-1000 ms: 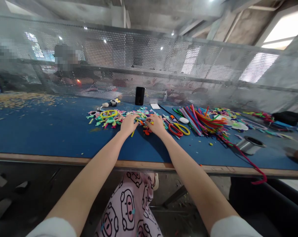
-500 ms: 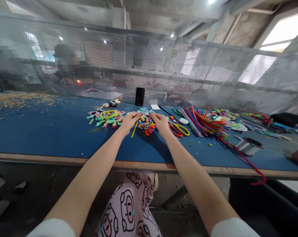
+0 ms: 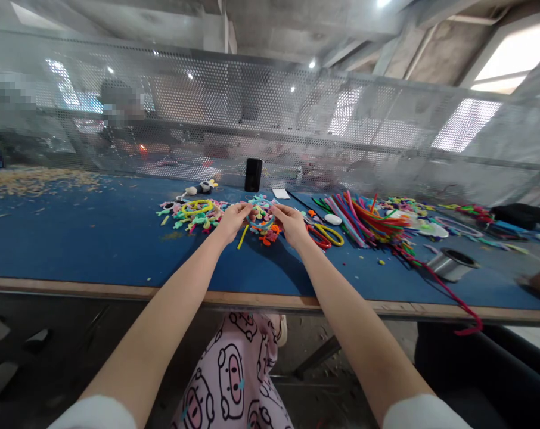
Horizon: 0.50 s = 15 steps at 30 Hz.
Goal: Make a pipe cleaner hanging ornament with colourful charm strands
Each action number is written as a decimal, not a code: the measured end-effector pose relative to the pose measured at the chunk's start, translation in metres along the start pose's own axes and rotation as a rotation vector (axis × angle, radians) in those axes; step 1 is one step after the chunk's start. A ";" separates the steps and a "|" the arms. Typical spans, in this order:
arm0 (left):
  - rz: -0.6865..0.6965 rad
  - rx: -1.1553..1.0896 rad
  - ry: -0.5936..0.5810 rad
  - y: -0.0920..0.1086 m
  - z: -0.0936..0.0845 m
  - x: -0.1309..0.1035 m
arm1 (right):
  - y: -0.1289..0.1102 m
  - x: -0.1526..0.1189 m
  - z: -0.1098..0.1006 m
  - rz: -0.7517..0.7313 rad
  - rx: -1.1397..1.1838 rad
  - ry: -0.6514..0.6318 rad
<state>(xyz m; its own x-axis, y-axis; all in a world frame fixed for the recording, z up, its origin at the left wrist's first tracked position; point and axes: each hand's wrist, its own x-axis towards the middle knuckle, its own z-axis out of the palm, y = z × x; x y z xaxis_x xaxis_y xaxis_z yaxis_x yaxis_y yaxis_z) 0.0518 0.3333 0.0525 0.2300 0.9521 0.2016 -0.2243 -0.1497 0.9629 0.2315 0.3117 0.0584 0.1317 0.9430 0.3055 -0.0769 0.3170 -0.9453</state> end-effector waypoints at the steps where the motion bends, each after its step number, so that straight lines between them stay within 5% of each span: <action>1: -0.003 -0.022 0.003 0.000 0.000 0.000 | -0.001 -0.001 0.000 0.005 0.001 -0.004; 15: -0.053 -0.195 0.043 0.009 0.006 -0.004 | -0.002 -0.002 0.001 0.010 0.002 0.027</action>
<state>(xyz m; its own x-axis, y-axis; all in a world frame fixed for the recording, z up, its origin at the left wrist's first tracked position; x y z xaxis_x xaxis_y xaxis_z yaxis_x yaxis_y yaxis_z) 0.0540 0.3264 0.0611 0.2070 0.9684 0.1394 -0.3926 -0.0483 0.9185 0.2303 0.3091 0.0602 0.1576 0.9432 0.2924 -0.0802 0.3073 -0.9482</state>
